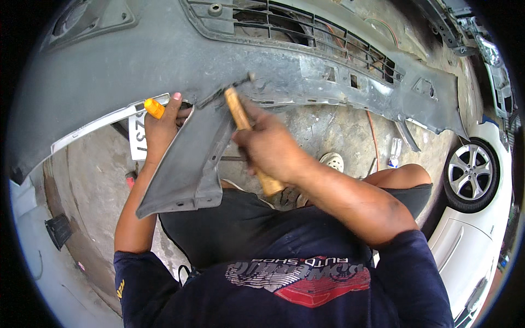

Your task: The person uses a hammer and other tools to repair a detached car bumper. The person hammers at various points on the bumper, manipulates it by hand, and then walks to the open hood of a car to check parts.

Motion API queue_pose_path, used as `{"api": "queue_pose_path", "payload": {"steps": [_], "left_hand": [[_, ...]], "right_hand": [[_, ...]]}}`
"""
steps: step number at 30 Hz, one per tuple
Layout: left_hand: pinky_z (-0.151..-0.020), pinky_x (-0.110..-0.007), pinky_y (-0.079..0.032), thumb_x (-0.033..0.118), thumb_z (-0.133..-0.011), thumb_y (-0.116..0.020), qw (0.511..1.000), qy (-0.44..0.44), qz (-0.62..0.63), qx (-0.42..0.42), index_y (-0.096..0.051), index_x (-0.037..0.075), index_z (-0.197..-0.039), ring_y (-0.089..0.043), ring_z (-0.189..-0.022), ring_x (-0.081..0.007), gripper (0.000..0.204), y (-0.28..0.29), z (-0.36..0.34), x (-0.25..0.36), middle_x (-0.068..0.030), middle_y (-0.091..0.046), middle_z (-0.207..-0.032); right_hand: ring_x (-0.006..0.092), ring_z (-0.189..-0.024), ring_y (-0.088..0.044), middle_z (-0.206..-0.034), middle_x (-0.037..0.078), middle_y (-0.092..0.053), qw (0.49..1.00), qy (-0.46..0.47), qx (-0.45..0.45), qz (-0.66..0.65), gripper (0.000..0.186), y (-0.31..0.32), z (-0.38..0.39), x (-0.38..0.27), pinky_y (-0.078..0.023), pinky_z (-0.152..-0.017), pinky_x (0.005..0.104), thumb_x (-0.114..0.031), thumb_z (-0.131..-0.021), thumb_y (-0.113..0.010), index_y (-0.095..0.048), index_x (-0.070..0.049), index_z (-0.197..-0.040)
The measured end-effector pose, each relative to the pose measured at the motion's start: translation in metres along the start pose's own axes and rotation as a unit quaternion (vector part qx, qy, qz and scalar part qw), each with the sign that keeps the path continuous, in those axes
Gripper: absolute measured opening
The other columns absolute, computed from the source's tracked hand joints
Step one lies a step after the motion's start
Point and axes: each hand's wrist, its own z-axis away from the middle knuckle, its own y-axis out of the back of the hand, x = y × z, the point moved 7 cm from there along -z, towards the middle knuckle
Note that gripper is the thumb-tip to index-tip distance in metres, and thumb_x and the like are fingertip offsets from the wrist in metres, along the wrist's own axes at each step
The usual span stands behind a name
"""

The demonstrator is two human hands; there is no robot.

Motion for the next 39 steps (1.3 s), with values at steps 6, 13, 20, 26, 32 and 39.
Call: {"api": "queue_pose_path", "payload": {"steps": [6, 13, 20, 26, 32, 39], "left_hand": [[-0.067, -0.029, -0.055, 0.039, -0.096, -0.075, 0.994, -0.023, -0.098, -0.031, -0.066, -0.001, -0.104, -0.070, -0.073, -0.0173, 0.042, -0.010, 0.007, 0.017, -0.0123, -0.074, -0.089], [-0.057, -0.027, -0.052, 0.035, -0.097, -0.076, 0.995, -0.022, -0.094, -0.002, -0.069, 0.000, -0.099, -0.064, -0.061, -0.0137, 0.036, -0.003, 0.002, 0.010, -0.0074, -0.072, -0.078], [-0.080, -0.029, -0.055, 0.032, -0.090, -0.080, 0.976, 0.136, -0.089, -0.143, -0.070, 0.000, -0.115, -0.065, -0.089, -0.0139, 0.042, 0.002, 0.014, 0.015, -0.0093, -0.069, -0.107], [-0.102, -0.035, -0.049, 0.035, -0.079, -0.082, 0.915, 0.067, -0.357, -0.178, -0.061, 0.001, -0.142, -0.063, -0.113, -0.0234, 0.075, -0.009, 0.049, 0.048, -0.0147, -0.065, -0.129], [-0.116, -0.035, -0.038, 0.023, -0.075, -0.085, 0.929, 0.131, -0.249, -0.242, -0.051, 0.002, -0.152, -0.056, -0.130, -0.0251, 0.087, -0.005, 0.060, 0.037, -0.0146, -0.059, -0.145], [-0.100, -0.034, -0.052, 0.027, -0.088, -0.072, 0.965, 0.186, 0.057, -0.173, -0.062, 0.004, -0.129, -0.064, -0.108, -0.0185, 0.048, -0.005, 0.033, 0.011, -0.0081, -0.066, -0.120]], "right_hand": [[0.0190, -0.060, -0.060, -0.083, 0.012, -0.061, 0.978, 0.133, 0.155, -0.033, 0.079, 0.029, -0.002, -0.006, -0.055, -0.052, 0.0346, -0.005, -0.098, -0.058, -0.017, -0.006, -0.165], [0.0355, -0.075, -0.073, -0.098, 0.030, -0.070, 0.989, 0.115, 0.084, 0.048, 0.071, 0.019, -0.013, -0.005, -0.058, -0.067, 0.0454, -0.005, -0.091, -0.057, -0.034, -0.001, -0.158], [0.0250, -0.068, -0.067, -0.099, 0.024, -0.070, 0.982, 0.172, 0.068, 0.037, 0.076, 0.078, 0.022, -0.033, -0.058, -0.066, 0.0407, -0.011, -0.093, -0.063, -0.031, -0.006, -0.162], [0.0291, -0.073, -0.069, -0.104, 0.024, -0.072, 0.967, 0.112, -0.049, 0.224, 0.074, 0.159, 0.093, -0.010, -0.057, -0.073, 0.0460, -0.012, -0.094, -0.063, -0.035, -0.015, -0.162], [0.0361, -0.100, -0.073, -0.109, 0.024, -0.075, 0.735, -0.117, -0.335, 0.578, 0.064, 0.164, 0.051, 0.073, -0.056, -0.083, 0.0486, -0.005, -0.084, -0.067, -0.055, -0.006, -0.147], [0.0379, -0.108, -0.072, -0.114, 0.022, -0.074, 0.646, 0.015, -0.333, 0.687, 0.049, 0.119, -0.031, 0.163, -0.057, -0.088, 0.0483, -0.005, -0.079, -0.069, -0.068, 0.002, -0.128]]}}
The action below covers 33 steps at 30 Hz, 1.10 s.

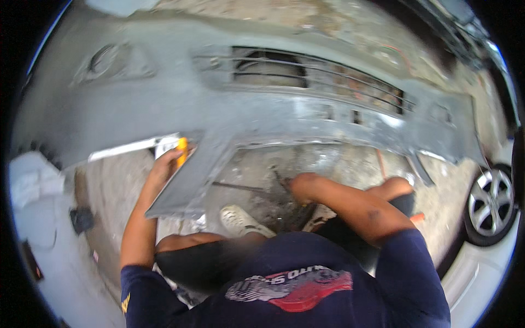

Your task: The person uses a hammer and other tools to repair a detached car bumper. The person hammers at various points on the bumper, manipulates it by hand, and then walks to the open hood of a car to check parts.

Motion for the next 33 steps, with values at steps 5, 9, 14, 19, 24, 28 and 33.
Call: {"api": "queue_pose_path", "payload": {"steps": [5, 9, 14, 19, 24, 28, 33], "left_hand": [[-0.095, -0.034, -0.055, 0.025, -0.088, -0.069, 0.996, -0.029, -0.072, -0.037, -0.060, 0.005, -0.129, -0.065, -0.106, -0.0175, 0.047, 0.019, -0.035, -0.020, -0.0080, -0.066, -0.113], [-0.094, -0.034, -0.055, 0.024, -0.088, -0.068, 0.998, -0.054, -0.018, -0.006, -0.059, 0.004, -0.129, -0.065, -0.103, -0.0187, 0.047, 0.012, -0.026, -0.028, -0.0100, -0.066, -0.114], [-0.093, -0.033, -0.055, 0.024, -0.089, -0.067, 0.996, -0.072, -0.004, -0.056, -0.059, 0.002, -0.131, -0.067, -0.099, -0.0198, 0.047, 0.028, -0.022, -0.028, -0.0107, -0.067, -0.115], [-0.078, -0.027, -0.051, 0.031, -0.092, -0.076, 0.995, -0.067, 0.064, -0.037, -0.067, 0.002, -0.124, -0.058, -0.082, -0.0095, 0.045, 0.045, -0.045, -0.042, -0.0002, -0.063, -0.094], [-0.084, -0.028, -0.049, 0.040, -0.087, -0.084, 0.990, -0.067, 0.089, -0.092, -0.067, 0.005, -0.120, -0.061, -0.091, -0.0140, 0.051, 0.028, -0.069, -0.045, -0.0019, -0.065, -0.098], [-0.086, -0.032, -0.050, 0.039, -0.083, -0.088, 0.978, -0.102, 0.110, -0.147, -0.065, 0.003, -0.121, -0.061, -0.095, -0.0176, 0.057, 0.027, -0.086, -0.052, -0.0049, -0.065, -0.099], [-0.075, -0.031, -0.049, 0.023, -0.084, -0.081, 0.975, -0.149, 0.047, -0.161, -0.067, 0.006, -0.105, -0.059, -0.084, -0.0125, 0.030, 0.020, -0.093, -0.032, -0.0020, -0.063, -0.091]], "right_hand": [[0.0391, -0.109, -0.071, -0.115, 0.022, -0.074, 0.999, -0.017, -0.027, -0.023, 0.057, -0.001, 0.002, 0.016, -0.057, -0.092, 0.0483, -0.008, -0.081, -0.063, -0.062, -0.006, -0.138], [0.0393, -0.108, -0.071, -0.114, 0.023, -0.074, 0.997, -0.055, -0.021, -0.045, 0.067, -0.014, -0.002, 0.034, -0.057, -0.090, 0.0483, -0.009, -0.081, -0.062, -0.053, -0.009, -0.148], [0.0417, -0.102, -0.072, -0.108, 0.026, -0.073, 0.988, -0.078, 0.007, -0.132, 0.053, -0.036, -0.014, 0.062, -0.058, -0.089, 0.0487, -0.015, -0.083, -0.062, -0.057, -0.005, -0.136], [0.0430, -0.099, -0.071, -0.111, 0.029, -0.071, 0.981, -0.135, 0.004, -0.136, 0.072, -0.091, -0.027, 0.104, -0.056, -0.089, 0.0482, -0.021, -0.087, -0.064, -0.043, -0.013, -0.155], [0.0407, -0.085, -0.073, -0.107, 0.028, -0.072, 0.983, -0.108, 0.091, -0.116, 0.075, -0.076, -0.003, 0.080, -0.058, -0.084, 0.0477, -0.022, -0.089, -0.067, -0.040, -0.014, -0.158], [0.0471, -0.119, -0.063, -0.132, 0.030, -0.063, 0.943, -0.232, -0.037, -0.236, 0.080, -0.044, 0.023, 0.038, -0.052, -0.100, 0.0503, -0.024, -0.092, -0.068, -0.031, -0.010, -0.161], [0.0349, -0.087, -0.067, -0.105, 0.025, -0.069, 0.958, -0.192, 0.025, -0.210, 0.079, -0.062, 0.021, 0.044, -0.055, -0.079, 0.0445, -0.021, -0.092, -0.069, -0.032, -0.013, -0.162]]}}
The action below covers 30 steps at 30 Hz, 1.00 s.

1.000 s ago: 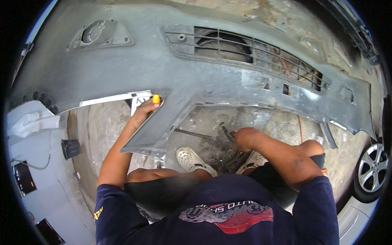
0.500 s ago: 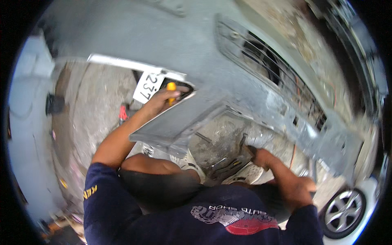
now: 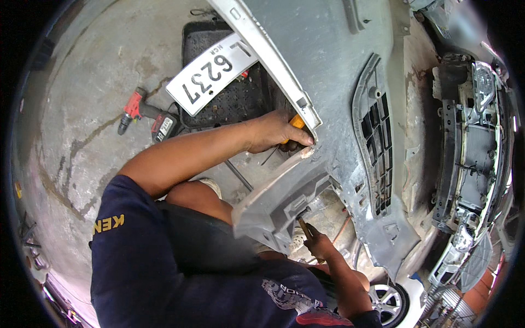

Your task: The person uses a hammer and other tools to repair a detached car bumper. The person hammers at various points on the bumper, manipulates it by hand, and then walks to the open hood of a car to check parts.

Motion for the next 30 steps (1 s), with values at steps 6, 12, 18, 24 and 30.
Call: {"api": "queue_pose_path", "payload": {"steps": [6, 12, 18, 24, 30], "left_hand": [[-0.072, -0.039, -0.053, 0.034, -0.080, -0.079, 0.990, -0.025, -0.126, 0.064, -0.072, -0.008, -0.104, -0.067, -0.078, -0.0255, 0.049, 0.015, -0.012, -0.023, -0.0125, -0.072, -0.086], [-0.077, -0.031, -0.050, 0.034, -0.088, -0.079, 0.986, 0.109, 0.095, -0.081, -0.068, 0.007, -0.121, -0.061, -0.086, -0.0159, 0.044, 0.002, -0.007, -0.034, -0.0028, -0.068, -0.100], [-0.080, -0.030, -0.047, 0.041, -0.084, -0.083, 0.980, 0.120, 0.104, -0.123, -0.068, 0.007, -0.119, -0.058, -0.090, -0.0141, 0.051, 0.000, -0.015, -0.051, -0.0011, -0.067, -0.101], [-0.074, -0.030, -0.047, 0.050, -0.083, -0.082, 0.987, 0.094, -0.034, -0.128, -0.069, -0.001, -0.119, -0.055, -0.082, -0.0137, 0.064, 0.037, 0.008, -0.029, -0.0029, -0.068, -0.098], [-0.093, -0.035, -0.052, 0.055, -0.078, -0.084, 0.986, -0.062, -0.144, -0.048, -0.068, 0.001, -0.130, -0.068, -0.103, -0.0261, 0.076, 0.068, 0.093, 0.036, -0.0140, -0.074, -0.115]], "right_hand": [[0.0491, -0.116, -0.064, -0.125, 0.031, -0.066, 0.998, -0.047, -0.043, 0.007, 0.075, 0.007, 0.003, -0.037, -0.052, -0.097, 0.0511, -0.025, -0.093, -0.067, -0.035, -0.011, -0.159], [0.0489, -0.105, -0.067, -0.117, 0.029, -0.069, 0.997, -0.052, -0.055, 0.011, 0.062, 0.032, 0.005, -0.072, -0.054, -0.088, 0.0521, -0.027, -0.094, -0.067, -0.045, -0.006, -0.148], [0.0415, -0.111, -0.068, -0.122, 0.027, -0.069, 0.997, -0.004, -0.052, 0.054, 0.060, 0.048, 0.008, -0.061, -0.054, -0.093, 0.0480, -0.023, -0.091, -0.073, -0.051, -0.008, -0.146], [0.0258, -0.093, -0.074, -0.104, 0.019, -0.076, 0.992, -0.100, -0.039, 0.070, 0.064, 0.190, 0.155, -0.147, -0.056, -0.081, 0.0378, -0.013, -0.086, -0.080, -0.055, -0.009, -0.145], [0.0188, -0.072, -0.070, -0.097, 0.014, -0.072, 0.973, 0.142, 0.157, 0.087, 0.071, 0.260, 0.240, -0.291, -0.058, -0.066, 0.0334, 0.007, -0.084, -0.068, -0.051, -0.008, -0.152]]}}
